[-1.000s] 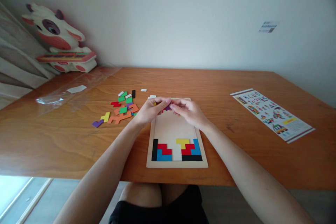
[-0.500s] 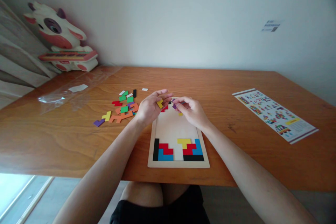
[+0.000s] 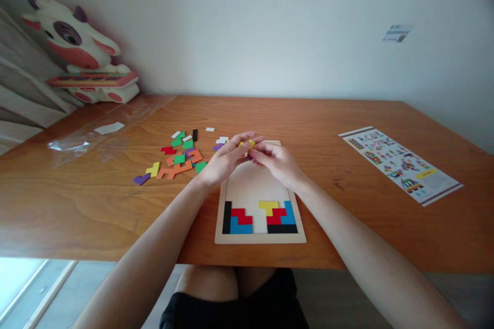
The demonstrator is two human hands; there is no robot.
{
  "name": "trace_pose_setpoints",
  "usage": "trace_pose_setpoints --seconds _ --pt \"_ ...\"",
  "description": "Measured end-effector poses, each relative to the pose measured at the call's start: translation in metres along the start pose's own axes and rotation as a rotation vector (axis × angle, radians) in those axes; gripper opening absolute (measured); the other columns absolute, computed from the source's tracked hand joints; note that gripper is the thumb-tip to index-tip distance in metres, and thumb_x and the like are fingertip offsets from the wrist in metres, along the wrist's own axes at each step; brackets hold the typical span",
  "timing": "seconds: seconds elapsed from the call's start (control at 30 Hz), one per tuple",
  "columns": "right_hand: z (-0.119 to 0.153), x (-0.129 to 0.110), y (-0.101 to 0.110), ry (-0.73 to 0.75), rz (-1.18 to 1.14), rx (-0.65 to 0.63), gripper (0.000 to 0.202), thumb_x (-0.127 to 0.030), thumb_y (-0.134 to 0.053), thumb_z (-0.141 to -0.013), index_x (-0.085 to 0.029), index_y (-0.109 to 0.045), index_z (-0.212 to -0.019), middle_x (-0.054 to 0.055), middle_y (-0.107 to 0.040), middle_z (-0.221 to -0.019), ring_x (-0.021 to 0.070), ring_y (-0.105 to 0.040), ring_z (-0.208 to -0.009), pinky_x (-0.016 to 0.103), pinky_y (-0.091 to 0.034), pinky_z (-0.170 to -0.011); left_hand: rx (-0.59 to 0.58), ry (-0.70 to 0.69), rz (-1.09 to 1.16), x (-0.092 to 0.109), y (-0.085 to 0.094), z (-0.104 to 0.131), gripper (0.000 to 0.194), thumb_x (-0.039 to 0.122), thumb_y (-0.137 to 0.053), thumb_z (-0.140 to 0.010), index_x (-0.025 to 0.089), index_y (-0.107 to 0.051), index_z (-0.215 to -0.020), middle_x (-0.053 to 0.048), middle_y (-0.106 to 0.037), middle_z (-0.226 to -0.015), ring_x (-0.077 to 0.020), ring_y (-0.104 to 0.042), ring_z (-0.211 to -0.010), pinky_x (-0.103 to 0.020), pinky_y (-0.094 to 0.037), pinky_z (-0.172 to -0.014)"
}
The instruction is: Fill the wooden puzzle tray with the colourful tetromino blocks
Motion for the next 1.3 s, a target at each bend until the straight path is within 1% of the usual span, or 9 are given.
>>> trace_pose_setpoints --seconds 0.1,0.2,0.3,0.4,0.6,0.97,1.03,1.13,1.3 --pt "-0.004 0.008 0.013 -0.046 -0.141 0.078 0.038 -0.056 -0.079 -0.07 -0.022 -0.071 -0.086 0.003 -0.069 -0.082 0.0155 -0.061 -0.076 0.031 -0.052 -0.072 0.077 -0.004 -0.044 0.001 0.008 0.0 0.041 0.041 -0.073 -0.083 0.022 -0.065 -0.118 -0.009 -0.068 -0.125 -0.022 -0.063 -0.113 -0.037 -0.05 -0.096" --pt "-0.006 0.012 0.023 -0.066 -0.225 0.122 0.037 -0.052 -0.081 -0.071 -0.023 -0.07 -0.091 0.004 -0.071 -0.088 0.0167 -0.064 -0.082 0.034 -0.054 -0.079 0.154 0.011 -0.147 0.0 0.019 -0.001 0.039 0.045 -0.078 -0.078 0.019 -0.072 -0.107 -0.007 -0.073 -0.103 -0.0161 -0.067 -0.093 -0.03 -0.052 -0.086" --pt "-0.006 0.014 0.024 -0.08 -0.204 0.113 0.037 -0.052 -0.08 -0.071 -0.023 -0.069 -0.091 0.005 -0.072 -0.088 0.0174 -0.066 -0.083 0.036 -0.055 -0.082 0.185 -0.002 -0.266 0.0 0.025 -0.001 0.039 0.049 -0.079 -0.075 0.018 -0.077 -0.098 -0.005 -0.074 -0.088 -0.0123 -0.062 -0.075 -0.026 -0.05 -0.071" --pt "-0.004 0.014 0.019 -0.076 -0.186 0.09 0.038 -0.052 -0.08 -0.072 -0.022 -0.069 -0.091 0.004 -0.073 -0.086 0.0172 -0.068 -0.083 0.037 -0.056 -0.084 0.196 -0.044 -0.324 0.003 0.027 -0.001 0.035 0.047 -0.082 -0.071 0.018 -0.077 -0.091 -0.005 -0.074 -0.085 -0.0105 -0.058 -0.068 -0.024 -0.046 -0.064" --pt "-0.003 0.011 0.015 -0.061 -0.219 0.088 0.042 -0.053 -0.083 -0.068 -0.021 -0.068 -0.091 0.005 -0.075 -0.089 0.0166 -0.069 -0.082 0.038 -0.057 -0.088 0.216 -0.008 -0.234 0.001 0.027 -0.001 0.036 0.039 -0.087 -0.066 0.017 -0.076 -0.092 -0.004 -0.074 -0.088 -0.0089 -0.059 -0.067 -0.022 -0.044 -0.062" --pt "-0.005 0.019 0.014 -0.082 -0.173 0.072 0.04 -0.053 -0.08 -0.072 -0.021 -0.064 -0.09 0.007 -0.075 -0.089 0.02 -0.072 -0.086 0.042 -0.058 -0.089 0.262 0.015 -0.387 0.002 0.038 0.001 0.033 0.037 -0.086 -0.065 0.016 -0.078 -0.09 -0.007 -0.076 -0.086 -0.0145 -0.066 -0.072 -0.027 -0.051 -0.067" --pt "-0.004 0.016 0.02 -0.064 -0.133 0.116 0.037 -0.051 -0.079 -0.074 -0.021 -0.063 -0.089 0.007 -0.075 -0.09 0.0199 -0.072 -0.087 0.041 -0.058 -0.087 0.275 0.0 -0.332 0.001 0.04 0.0 0.035 0.037 -0.086 -0.065 0.015 -0.077 -0.09 -0.007 -0.076 -0.088 -0.0153 -0.067 -0.075 -0.027 -0.052 -0.069" --pt "-0.003 0.009 0.026 -0.051 -0.08 0.136 0.034 -0.047 -0.08 -0.073 -0.021 -0.062 -0.084 0.007 -0.076 -0.09 0.0183 -0.071 -0.084 0.038 -0.058 -0.083 0.365 -0.028 -0.18 0.002 0.053 0.0 0.04 0.034 -0.088 -0.062 0.015 -0.073 -0.094 -0.007 -0.076 -0.093 -0.0155 -0.069 -0.082 -0.027 -0.053 -0.074" --pt "0.001 0.001 0.011 -0.088 -0.027 -0.054 0.032 -0.041 -0.084 -0.07 -0.02 -0.063 -0.08 0.004 -0.075 -0.081 0.0139 -0.067 -0.067 0.032 -0.057 -0.067 0.494 -0.046 0.064 0.006 0.071 0.003 0.033 0.023 -0.087 -0.065 0.016 -0.069 -0.092 -0.003 -0.074 -0.091 -0.0108 -0.068 -0.082 -0.022 -0.052 -0.076"
Point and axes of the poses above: each hand's wrist, its own z-axis away from the middle knuckle, its own y-axis out of the back of the hand, x = y × z, the point moved 10 cm from there along -z, towards the middle knuckle
